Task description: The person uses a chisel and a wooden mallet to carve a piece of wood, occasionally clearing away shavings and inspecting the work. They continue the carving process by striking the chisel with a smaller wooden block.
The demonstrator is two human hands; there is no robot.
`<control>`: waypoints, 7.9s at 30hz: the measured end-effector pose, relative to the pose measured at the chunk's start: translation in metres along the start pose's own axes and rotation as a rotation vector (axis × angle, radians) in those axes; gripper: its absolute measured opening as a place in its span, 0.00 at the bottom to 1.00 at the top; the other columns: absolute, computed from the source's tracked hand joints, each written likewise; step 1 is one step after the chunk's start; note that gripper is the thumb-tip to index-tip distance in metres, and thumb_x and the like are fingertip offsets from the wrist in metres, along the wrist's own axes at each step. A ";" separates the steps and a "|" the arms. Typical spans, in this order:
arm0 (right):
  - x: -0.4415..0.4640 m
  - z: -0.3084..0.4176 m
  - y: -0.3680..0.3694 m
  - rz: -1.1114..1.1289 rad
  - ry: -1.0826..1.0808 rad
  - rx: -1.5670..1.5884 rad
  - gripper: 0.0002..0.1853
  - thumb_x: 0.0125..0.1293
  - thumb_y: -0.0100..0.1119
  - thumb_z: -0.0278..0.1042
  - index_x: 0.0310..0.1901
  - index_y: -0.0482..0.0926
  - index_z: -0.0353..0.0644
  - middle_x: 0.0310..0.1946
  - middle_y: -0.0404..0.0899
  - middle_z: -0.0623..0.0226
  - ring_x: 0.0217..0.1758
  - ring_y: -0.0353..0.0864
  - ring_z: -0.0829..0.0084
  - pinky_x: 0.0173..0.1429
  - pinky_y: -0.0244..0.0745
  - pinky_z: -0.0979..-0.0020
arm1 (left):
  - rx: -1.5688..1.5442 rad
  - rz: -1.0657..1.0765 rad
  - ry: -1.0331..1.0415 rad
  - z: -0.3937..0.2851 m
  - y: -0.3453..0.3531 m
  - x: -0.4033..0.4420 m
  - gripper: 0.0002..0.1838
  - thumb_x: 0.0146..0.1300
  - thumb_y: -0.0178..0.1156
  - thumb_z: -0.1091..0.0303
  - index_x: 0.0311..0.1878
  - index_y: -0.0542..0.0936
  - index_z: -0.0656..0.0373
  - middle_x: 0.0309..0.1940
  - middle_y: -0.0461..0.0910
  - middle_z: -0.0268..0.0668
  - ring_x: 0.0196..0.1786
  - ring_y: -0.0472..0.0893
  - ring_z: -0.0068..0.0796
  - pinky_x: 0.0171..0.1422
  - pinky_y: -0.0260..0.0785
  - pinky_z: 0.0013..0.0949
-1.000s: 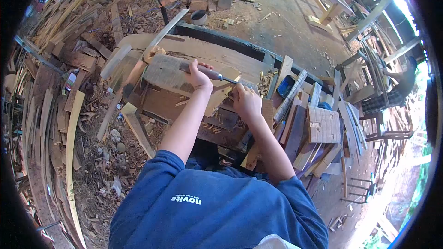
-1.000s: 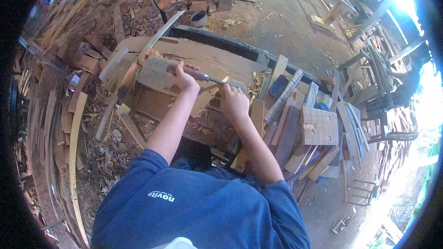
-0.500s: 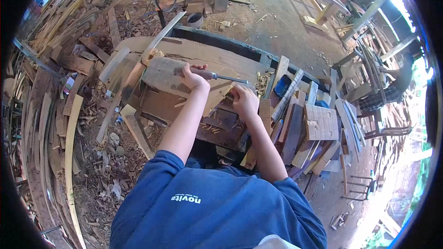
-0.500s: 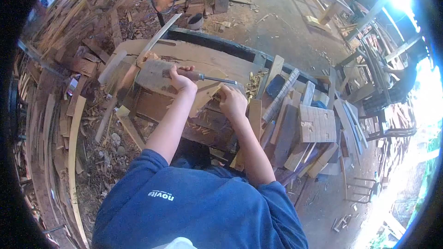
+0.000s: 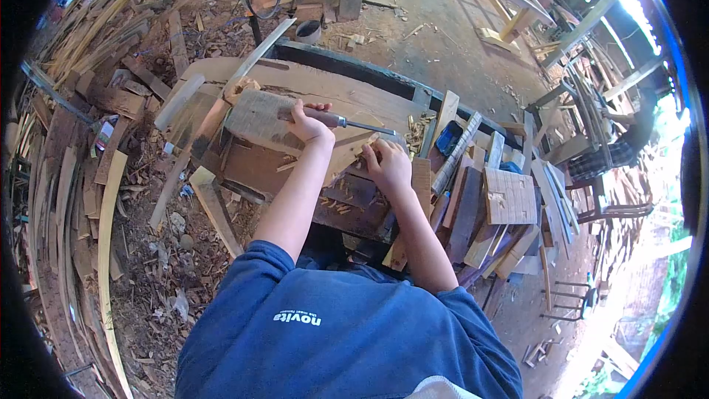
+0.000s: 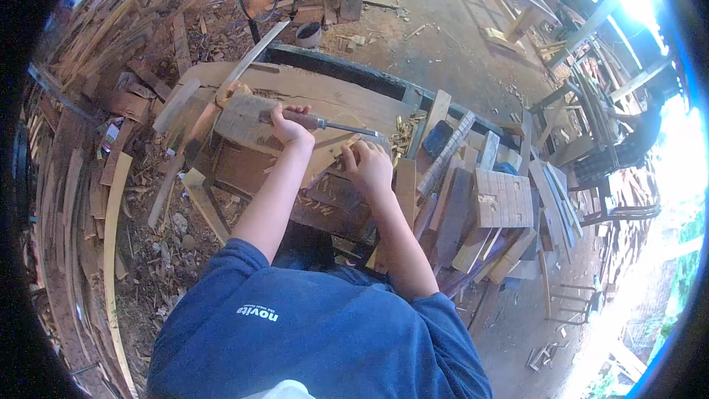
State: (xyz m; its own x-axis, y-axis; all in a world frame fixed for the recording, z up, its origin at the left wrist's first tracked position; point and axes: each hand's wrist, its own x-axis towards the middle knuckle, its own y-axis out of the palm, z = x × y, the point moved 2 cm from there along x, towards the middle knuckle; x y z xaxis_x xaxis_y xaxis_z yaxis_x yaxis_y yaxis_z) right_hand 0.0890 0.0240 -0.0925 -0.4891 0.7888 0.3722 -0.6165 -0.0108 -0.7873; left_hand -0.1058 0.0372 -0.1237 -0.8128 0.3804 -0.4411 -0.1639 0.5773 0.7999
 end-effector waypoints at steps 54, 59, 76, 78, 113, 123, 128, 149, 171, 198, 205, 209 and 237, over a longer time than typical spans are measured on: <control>-0.002 0.009 0.030 0.131 0.722 1.355 0.15 0.75 0.51 0.46 0.39 0.77 0.41 0.28 0.75 0.71 0.28 0.75 0.77 0.31 0.73 0.76 | 2.013 1.055 0.320 -0.124 0.062 -0.133 0.27 0.51 0.74 0.60 0.54 0.79 0.57 0.37 0.84 0.40 0.41 0.85 0.38 0.48 0.77 0.38; 0.002 0.012 0.035 0.086 0.727 1.371 0.15 0.77 0.49 0.43 0.40 0.77 0.40 0.29 0.77 0.71 0.28 0.74 0.78 0.31 0.74 0.76 | 2.282 0.975 0.498 -0.096 0.029 -0.122 0.16 0.54 0.69 0.63 0.45 0.82 0.57 0.42 0.84 0.47 0.49 0.83 0.46 0.54 0.75 0.45; 0.008 0.028 0.030 0.189 0.674 1.127 0.20 0.78 0.44 0.46 0.35 0.77 0.39 0.23 0.76 0.73 0.22 0.69 0.82 0.26 0.62 0.77 | 2.417 1.218 0.415 -0.097 0.061 -0.111 0.13 0.46 0.65 0.67 0.37 0.82 0.58 0.37 0.84 0.45 0.45 0.84 0.47 0.51 0.77 0.44; 0.006 0.024 0.033 0.140 0.604 1.023 0.24 0.77 0.47 0.49 0.36 0.80 0.34 0.23 0.74 0.72 0.25 0.70 0.82 0.30 0.66 0.75 | 2.419 1.218 0.426 -0.097 0.062 -0.111 0.13 0.45 0.65 0.67 0.37 0.82 0.58 0.37 0.84 0.45 0.44 0.84 0.47 0.51 0.77 0.44; 0.012 0.013 0.031 0.207 0.623 0.923 0.19 0.73 0.46 0.40 0.33 0.79 0.31 0.25 0.82 0.61 0.28 0.83 0.72 0.33 0.76 0.70 | 2.437 1.316 0.242 -0.093 0.073 -0.104 0.18 0.43 0.67 0.68 0.41 0.83 0.62 0.40 0.84 0.50 0.45 0.84 0.47 0.51 0.77 0.43; 0.015 0.019 0.015 0.218 0.528 0.586 0.18 0.70 0.48 0.34 0.28 0.80 0.32 0.19 0.80 0.64 0.23 0.79 0.78 0.28 0.72 0.73 | 2.383 1.303 0.293 -0.090 0.060 -0.101 0.16 0.44 0.66 0.70 0.40 0.83 0.62 0.40 0.83 0.50 0.46 0.83 0.50 0.52 0.76 0.44; 0.003 0.021 -0.007 0.027 0.359 0.482 0.16 0.63 0.54 0.39 0.29 0.81 0.32 0.21 0.81 0.51 0.26 0.83 0.57 0.33 0.74 0.60 | 2.328 1.287 0.332 -0.091 0.054 -0.100 0.19 0.44 0.68 0.66 0.43 0.82 0.61 0.40 0.84 0.49 0.46 0.83 0.50 0.52 0.76 0.44; -0.048 0.056 0.031 0.304 -0.475 0.056 0.21 0.68 0.55 0.44 0.57 0.77 0.42 0.66 0.67 0.48 0.76 0.57 0.50 0.78 0.49 0.52 | 2.211 0.994 0.246 -0.086 0.048 -0.072 0.22 0.41 0.73 0.58 0.35 0.83 0.66 0.33 0.84 0.56 0.42 0.85 0.49 0.48 0.78 0.42; -0.133 -0.024 -0.077 -0.104 0.206 -0.014 0.15 0.63 0.60 0.30 0.51 0.80 0.35 0.57 0.76 0.47 0.63 0.72 0.49 0.68 0.66 0.56 | 1.820 0.952 0.453 -0.076 0.035 -0.091 0.22 0.52 0.74 0.53 0.37 0.81 0.63 0.29 0.84 0.43 0.34 0.85 0.40 0.42 0.75 0.40; -0.170 -0.038 -0.062 0.204 0.487 -0.177 0.48 0.55 0.69 0.35 0.73 0.49 0.34 0.70 0.58 0.47 0.76 0.51 0.43 0.77 0.49 0.50 | 0.764 1.153 0.393 -0.010 0.117 -0.121 0.12 0.63 0.63 0.73 0.24 0.74 0.60 0.15 0.74 0.32 0.18 0.74 0.21 0.25 0.68 0.28; -0.173 -0.031 -0.070 0.193 0.558 -0.155 0.52 0.52 0.72 0.39 0.73 0.47 0.36 0.72 0.50 0.43 0.76 0.47 0.41 0.77 0.48 0.47 | 0.862 1.117 0.486 0.002 0.123 -0.124 0.13 0.64 0.63 0.72 0.22 0.75 0.59 0.16 0.75 0.31 0.18 0.75 0.20 0.24 0.68 0.27; -0.180 -0.024 -0.080 0.217 0.664 -0.159 0.53 0.53 0.73 0.41 0.72 0.47 0.33 0.74 0.42 0.42 0.76 0.43 0.39 0.77 0.46 0.46 | 0.815 1.021 0.503 0.003 0.128 -0.115 0.14 0.64 0.62 0.72 0.22 0.73 0.58 0.15 0.74 0.31 0.17 0.74 0.20 0.23 0.67 0.27; -0.192 -0.037 -0.066 0.224 0.693 -0.097 0.51 0.52 0.73 0.41 0.71 0.52 0.33 0.73 0.43 0.41 0.74 0.46 0.38 0.74 0.49 0.43 | 0.846 0.967 0.650 0.019 0.126 -0.103 0.07 0.56 0.64 0.74 0.25 0.77 0.61 0.17 0.77 0.29 0.22 0.76 0.16 0.27 0.69 0.26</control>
State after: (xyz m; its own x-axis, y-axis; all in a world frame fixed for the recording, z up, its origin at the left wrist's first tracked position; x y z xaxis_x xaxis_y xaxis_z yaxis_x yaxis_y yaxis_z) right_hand 0.2468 -0.1040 -0.1300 -0.0747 0.9820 -0.1734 -0.4747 -0.1879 -0.8598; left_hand -0.0323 0.0845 0.0146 -0.5550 0.6059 0.5699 0.7765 0.6231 0.0937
